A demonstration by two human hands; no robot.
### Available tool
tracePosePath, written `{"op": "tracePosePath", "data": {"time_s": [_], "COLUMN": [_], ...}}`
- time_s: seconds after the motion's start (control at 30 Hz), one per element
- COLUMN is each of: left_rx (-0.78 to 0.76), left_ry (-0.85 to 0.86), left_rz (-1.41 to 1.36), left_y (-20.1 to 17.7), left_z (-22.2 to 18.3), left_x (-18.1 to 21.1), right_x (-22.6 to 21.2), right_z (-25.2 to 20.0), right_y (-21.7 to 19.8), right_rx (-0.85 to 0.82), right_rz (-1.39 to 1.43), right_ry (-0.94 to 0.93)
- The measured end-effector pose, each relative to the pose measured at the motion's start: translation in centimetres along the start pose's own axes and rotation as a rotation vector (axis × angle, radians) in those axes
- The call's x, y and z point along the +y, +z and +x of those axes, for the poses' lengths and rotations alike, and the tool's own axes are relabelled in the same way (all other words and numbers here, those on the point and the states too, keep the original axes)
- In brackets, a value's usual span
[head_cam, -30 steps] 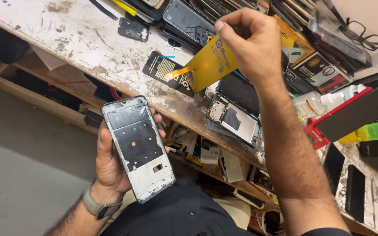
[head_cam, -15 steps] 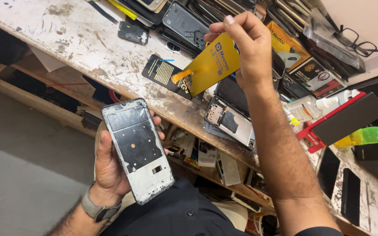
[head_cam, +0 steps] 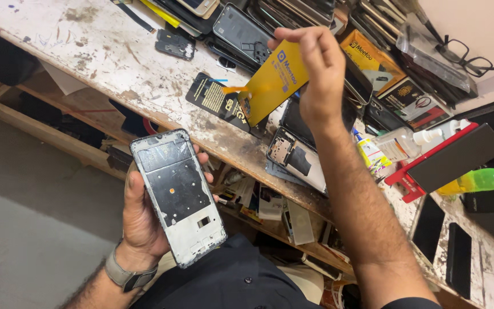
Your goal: The person applies adhesive to the frame of a disassembled smartphone, then installs a new battery and a screen assembly. The person uses a screwdriver to secure internal components.
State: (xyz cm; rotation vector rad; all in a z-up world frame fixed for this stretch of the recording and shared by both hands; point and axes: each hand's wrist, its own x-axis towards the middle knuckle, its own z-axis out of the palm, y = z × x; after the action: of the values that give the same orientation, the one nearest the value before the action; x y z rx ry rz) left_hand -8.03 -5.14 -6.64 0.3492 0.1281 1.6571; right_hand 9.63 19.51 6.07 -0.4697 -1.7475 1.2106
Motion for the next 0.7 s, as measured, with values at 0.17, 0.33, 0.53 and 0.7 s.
{"op": "tracePosePath", "data": {"time_s": [0.17,0.33,0.53,0.7], "left_rx": [0.002,-0.011,-0.002,0.001], "left_ry": [-0.006,0.005,0.003,0.014], "left_rz": [-0.016,-0.020,-0.017,-0.005], "left_y": [-0.2,-0.1,-0.2,-0.1], "left_z": [0.0,0.0,0.0,0.1], "left_x": [0.1,0.3,0.7,0.8], "right_x": [0.7,0.2,-0.6,-0.8], "right_z": [-2.4,-2.1,-1.4,-0.9], "right_y": [-0.7,-2.4,-4.1,-4.7], "right_rx": [-0.306,-0.479,-0.618,-0.640], "right_rz": [-0.265,-0.222,-0.287,-0.340], "right_ry": [-0.038,0.055,0.049,0.089]}}
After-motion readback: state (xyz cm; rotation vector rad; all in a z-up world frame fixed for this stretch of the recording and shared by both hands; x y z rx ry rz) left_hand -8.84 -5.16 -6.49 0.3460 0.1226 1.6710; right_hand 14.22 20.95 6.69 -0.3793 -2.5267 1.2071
